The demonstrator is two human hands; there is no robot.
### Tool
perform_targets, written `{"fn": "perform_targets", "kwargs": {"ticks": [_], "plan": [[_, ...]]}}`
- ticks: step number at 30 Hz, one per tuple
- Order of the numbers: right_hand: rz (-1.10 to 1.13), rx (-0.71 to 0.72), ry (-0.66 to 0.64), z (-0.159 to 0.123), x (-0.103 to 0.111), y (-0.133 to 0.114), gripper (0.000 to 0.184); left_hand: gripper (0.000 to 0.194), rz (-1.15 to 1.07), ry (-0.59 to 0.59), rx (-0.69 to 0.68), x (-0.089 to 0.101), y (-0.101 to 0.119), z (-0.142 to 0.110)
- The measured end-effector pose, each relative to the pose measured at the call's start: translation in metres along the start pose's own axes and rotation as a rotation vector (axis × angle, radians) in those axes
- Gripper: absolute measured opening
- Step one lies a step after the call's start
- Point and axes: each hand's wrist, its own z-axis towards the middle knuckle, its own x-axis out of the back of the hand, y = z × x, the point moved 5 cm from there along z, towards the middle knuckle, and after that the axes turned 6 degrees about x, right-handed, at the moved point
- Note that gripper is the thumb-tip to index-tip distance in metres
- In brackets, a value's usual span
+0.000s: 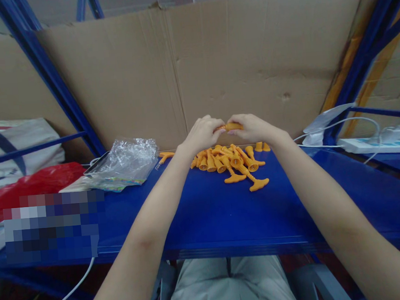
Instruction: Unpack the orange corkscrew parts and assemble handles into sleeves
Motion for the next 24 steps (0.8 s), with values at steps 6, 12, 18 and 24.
{"fn": "perform_targets", "kwargs": {"ticks": [6, 12, 18, 24], "plan": [[-0.087, 0.051, 0.058, 0.002, -0.003, 0.001, 0.024, 0.018, -0.116, 0.016, 0.066, -0.003, -0.011, 0.003], [-0.216, 0.096, 0.072, 0.004, -0.003, -0.004, 0.023, 0.022, -0.456, -0.094, 0.161, -0.011, -0.02, 0.007], [-0.225, 0.135, 0.08, 0.005, -0.003, -0.009, 0.025, 0.018, -0.636, -0.198, 0.293, -0.009, -0.023, 0.002], [-0.082, -0.024, -0.137, -0.002, 0.005, -0.014, 0.024, 0.021, -0.495, -0.243, 0.242, -0.004, -0.008, -0.001]]}}
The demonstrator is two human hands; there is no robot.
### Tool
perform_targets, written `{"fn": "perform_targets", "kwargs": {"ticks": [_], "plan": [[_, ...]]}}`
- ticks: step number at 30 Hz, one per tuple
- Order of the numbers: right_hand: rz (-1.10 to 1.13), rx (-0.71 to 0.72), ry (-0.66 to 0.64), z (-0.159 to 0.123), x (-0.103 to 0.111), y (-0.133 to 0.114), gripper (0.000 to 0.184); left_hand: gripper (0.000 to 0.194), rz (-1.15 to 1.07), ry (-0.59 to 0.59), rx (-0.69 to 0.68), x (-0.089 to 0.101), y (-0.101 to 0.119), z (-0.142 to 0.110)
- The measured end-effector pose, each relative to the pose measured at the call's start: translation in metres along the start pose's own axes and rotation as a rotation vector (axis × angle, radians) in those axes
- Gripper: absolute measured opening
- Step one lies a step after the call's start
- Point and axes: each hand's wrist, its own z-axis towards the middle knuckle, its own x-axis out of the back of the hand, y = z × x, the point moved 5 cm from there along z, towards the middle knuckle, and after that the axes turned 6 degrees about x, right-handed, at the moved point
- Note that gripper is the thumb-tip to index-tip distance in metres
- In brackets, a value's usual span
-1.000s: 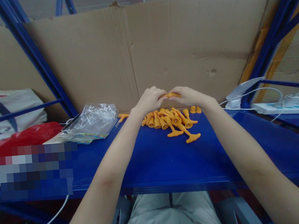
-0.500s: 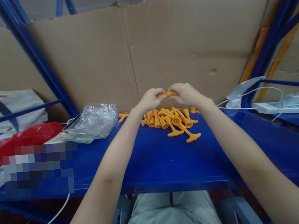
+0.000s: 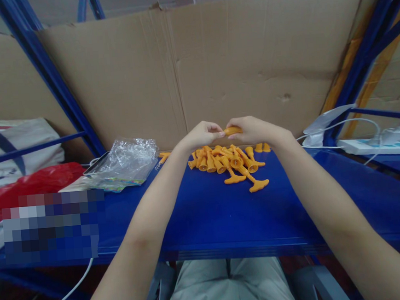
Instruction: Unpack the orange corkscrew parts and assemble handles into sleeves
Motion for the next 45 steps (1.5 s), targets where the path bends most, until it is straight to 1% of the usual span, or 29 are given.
{"fn": "perform_targets", "kwargs": {"ticks": [1, 3, 6, 9, 11, 13, 17, 21, 26, 28, 31, 34, 36, 38, 39, 42, 44, 45], "plan": [[0.034, -0.015, -0.03, -0.003, 0.003, -0.001, 0.025, 0.022, 0.066, 0.027, -0.043, 0.001, 0.006, -0.001], [0.088, -0.004, -0.047, -0.007, 0.01, -0.004, 0.027, 0.023, 0.208, 0.11, -0.144, 0.003, 0.02, -0.005], [0.116, 0.051, 0.02, -0.009, 0.019, -0.007, 0.03, 0.024, 0.367, 0.226, -0.244, 0.008, 0.034, -0.011], [0.09, 0.083, 0.102, -0.006, 0.021, -0.008, 0.031, 0.026, 0.407, 0.277, -0.252, 0.014, 0.034, -0.012], [0.057, 0.095, 0.127, -0.002, 0.018, -0.009, 0.031, 0.027, 0.374, 0.278, -0.24, 0.017, 0.03, -0.011], [0.019, 0.105, 0.123, 0.001, 0.013, -0.01, 0.03, 0.026, 0.301, 0.241, -0.225, 0.019, 0.024, -0.008], [-0.054, 0.104, 0.083, 0.004, 0.006, -0.012, 0.026, 0.027, 0.075, 0.096, -0.162, 0.017, 0.013, -0.004], [-0.139, 0.103, 0.093, 0.004, 0.003, -0.016, 0.022, 0.026, -0.163, -0.019, -0.043, 0.014, 0.002, -0.002], [-0.222, 0.112, 0.109, 0.004, 0.001, -0.021, 0.019, 0.017, -0.407, -0.147, 0.129, 0.009, -0.009, -0.003], [-0.247, 0.124, 0.13, 0.003, 0.003, -0.025, 0.019, 0.016, -0.53, -0.178, 0.219, 0.006, -0.013, -0.003], [-0.281, 0.142, 0.199, 0.001, 0.01, -0.03, 0.021, 0.018, -0.699, -0.229, 0.333, 0.001, -0.017, -0.003], [-0.301, 0.119, 0.286, -0.003, 0.021, -0.028, 0.023, 0.023, -0.762, -0.26, 0.375, 0.0, -0.019, -0.005], [-0.299, 0.058, 0.336, -0.007, 0.028, -0.016, 0.022, 0.022, -0.765, -0.239, 0.367, 0.003, -0.02, -0.007], [-0.283, -0.025, 0.367, -0.01, 0.032, 0.006, 0.021, 0.021, -0.75, -0.184, 0.338, 0.008, -0.022, -0.008], [-0.268, -0.066, 0.376, -0.012, 0.031, 0.021, 0.022, 0.02, -0.736, -0.137, 0.316, 0.011, -0.024, -0.007], [-0.218, -0.198, 0.381, -0.019, 0.019, 0.072, 0.03, 0.018, -0.637, 0.076, 0.236, 0.023, -0.032, -0.003], [-0.192, -0.332, 0.35, -0.027, 0.002, 0.109, 0.032, 0.018, -0.521, 0.236, 0.195, 0.031, -0.039, 0.001], [-0.181, -0.419, 0.313, -0.033, -0.008, 0.126, 0.031, 0.018, -0.459, 0.306, 0.182, 0.034, -0.043, 0.003]]}}
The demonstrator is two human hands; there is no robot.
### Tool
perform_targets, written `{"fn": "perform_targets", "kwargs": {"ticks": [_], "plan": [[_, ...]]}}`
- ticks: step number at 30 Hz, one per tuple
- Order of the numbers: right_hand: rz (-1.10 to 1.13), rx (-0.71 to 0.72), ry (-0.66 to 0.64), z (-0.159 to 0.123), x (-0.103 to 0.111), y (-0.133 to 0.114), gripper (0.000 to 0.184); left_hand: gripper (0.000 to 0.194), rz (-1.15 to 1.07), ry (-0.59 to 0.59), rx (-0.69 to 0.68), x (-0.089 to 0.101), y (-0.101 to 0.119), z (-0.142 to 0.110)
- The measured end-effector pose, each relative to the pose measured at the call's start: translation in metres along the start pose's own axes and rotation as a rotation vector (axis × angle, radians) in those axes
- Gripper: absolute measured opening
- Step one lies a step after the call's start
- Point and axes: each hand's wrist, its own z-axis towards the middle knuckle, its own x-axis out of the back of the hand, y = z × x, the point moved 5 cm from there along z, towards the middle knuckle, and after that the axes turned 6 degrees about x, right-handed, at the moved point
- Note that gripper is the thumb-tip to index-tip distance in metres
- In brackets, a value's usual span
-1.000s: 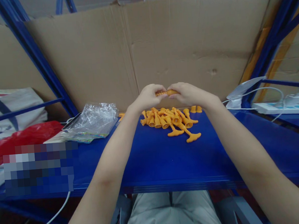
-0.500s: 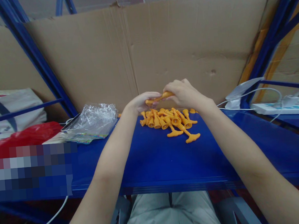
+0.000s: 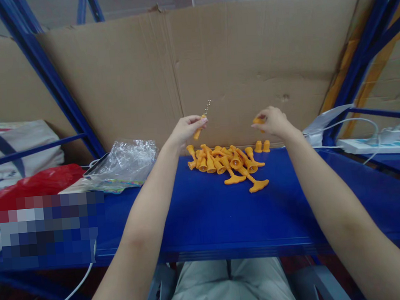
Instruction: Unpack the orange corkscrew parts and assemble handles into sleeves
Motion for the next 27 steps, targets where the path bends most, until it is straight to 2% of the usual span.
{"fn": "perform_targets", "kwargs": {"ticks": [4, 6, 9, 14, 17, 23, 27], "plan": [[0.002, -0.355, -0.228, -0.028, -0.041, 0.054, 0.028, 0.015, 0.126, 0.169, -0.059, 0.015, -0.01, 0.01], [0.005, -0.465, -0.288, -0.045, -0.052, 0.069, 0.028, 0.011, 0.143, 0.18, -0.045, 0.02, -0.014, 0.01], [0.027, -0.567, -0.302, -0.066, -0.061, 0.082, 0.029, 0.013, 0.144, 0.13, 0.04, 0.023, -0.022, 0.008], [0.034, -0.652, -0.245, -0.083, -0.07, 0.092, 0.035, 0.013, 0.158, 0.109, 0.192, 0.026, -0.037, 0.005], [0.018, -0.692, -0.272, -0.092, -0.074, 0.094, 0.04, 0.012, 0.174, 0.13, 0.242, 0.027, -0.045, 0.006], [-0.03, -0.783, -0.349, -0.108, -0.074, 0.094, 0.043, 0.011, 0.251, 0.172, 0.321, 0.03, -0.056, 0.008], [-0.09, -0.78, -0.353, -0.108, -0.073, 0.092, 0.045, 0.011, 0.338, 0.19, 0.317, 0.033, -0.062, 0.008]]}}
